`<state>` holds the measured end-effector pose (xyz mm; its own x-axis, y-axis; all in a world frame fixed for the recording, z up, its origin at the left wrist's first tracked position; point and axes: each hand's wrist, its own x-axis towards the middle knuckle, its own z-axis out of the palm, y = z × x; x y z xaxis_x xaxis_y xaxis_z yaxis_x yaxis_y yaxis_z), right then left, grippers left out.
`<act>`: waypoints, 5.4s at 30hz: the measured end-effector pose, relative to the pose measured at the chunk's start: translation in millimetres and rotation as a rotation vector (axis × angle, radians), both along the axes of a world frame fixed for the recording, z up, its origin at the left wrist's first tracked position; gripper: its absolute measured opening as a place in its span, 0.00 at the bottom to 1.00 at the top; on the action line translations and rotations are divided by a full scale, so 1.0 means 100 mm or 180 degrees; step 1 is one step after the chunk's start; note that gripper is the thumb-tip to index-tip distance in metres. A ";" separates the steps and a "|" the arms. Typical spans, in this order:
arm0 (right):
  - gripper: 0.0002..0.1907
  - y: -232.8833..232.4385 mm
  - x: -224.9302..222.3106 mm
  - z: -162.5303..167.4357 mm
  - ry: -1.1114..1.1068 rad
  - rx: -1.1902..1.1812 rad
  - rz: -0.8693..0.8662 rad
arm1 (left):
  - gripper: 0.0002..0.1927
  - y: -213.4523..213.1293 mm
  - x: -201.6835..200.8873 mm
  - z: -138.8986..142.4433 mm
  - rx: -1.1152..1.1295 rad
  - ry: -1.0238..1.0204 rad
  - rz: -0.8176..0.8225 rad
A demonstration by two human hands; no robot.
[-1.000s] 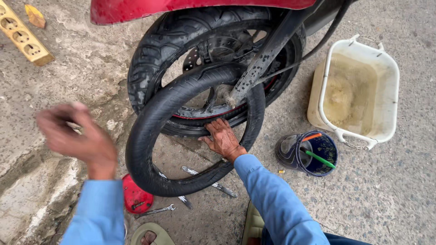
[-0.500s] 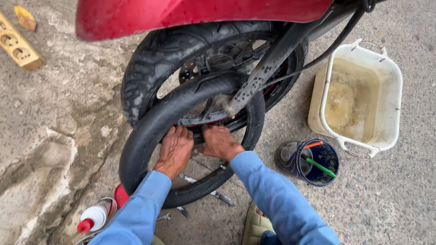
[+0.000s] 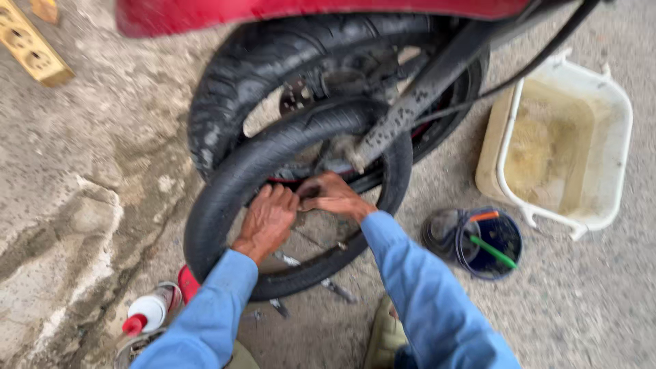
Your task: The person kneels beside a motorcycle with its front wheel still mounted and works the inner tube out of the tire by hand, first prying at the bead with a small tool, then pulling the deflated tube free from the rim and working it around the wheel. At the end they pick up an air hose with an inflator nozzle.
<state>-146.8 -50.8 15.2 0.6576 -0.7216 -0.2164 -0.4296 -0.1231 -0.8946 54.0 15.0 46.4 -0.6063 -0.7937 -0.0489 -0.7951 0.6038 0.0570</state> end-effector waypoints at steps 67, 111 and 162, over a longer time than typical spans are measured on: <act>0.14 2.38 2.60 0.00 0.0378 -0.1004 0.0341 | 0.15 0.74 1.75 1.44 0.0574 0.2135 0.2150; 0.10 0.91 -0.40 0.16 0.1493 -0.1040 0.1171 | 0.11 1.71 -0.80 -0.61 -0.0200 0.3039 0.2036; 0.29 0.00 -1.48 0.78 0.0856 -0.2717 -0.1798 | 0.06 0.84 0.43 0.11 -0.1729 0.5208 0.3583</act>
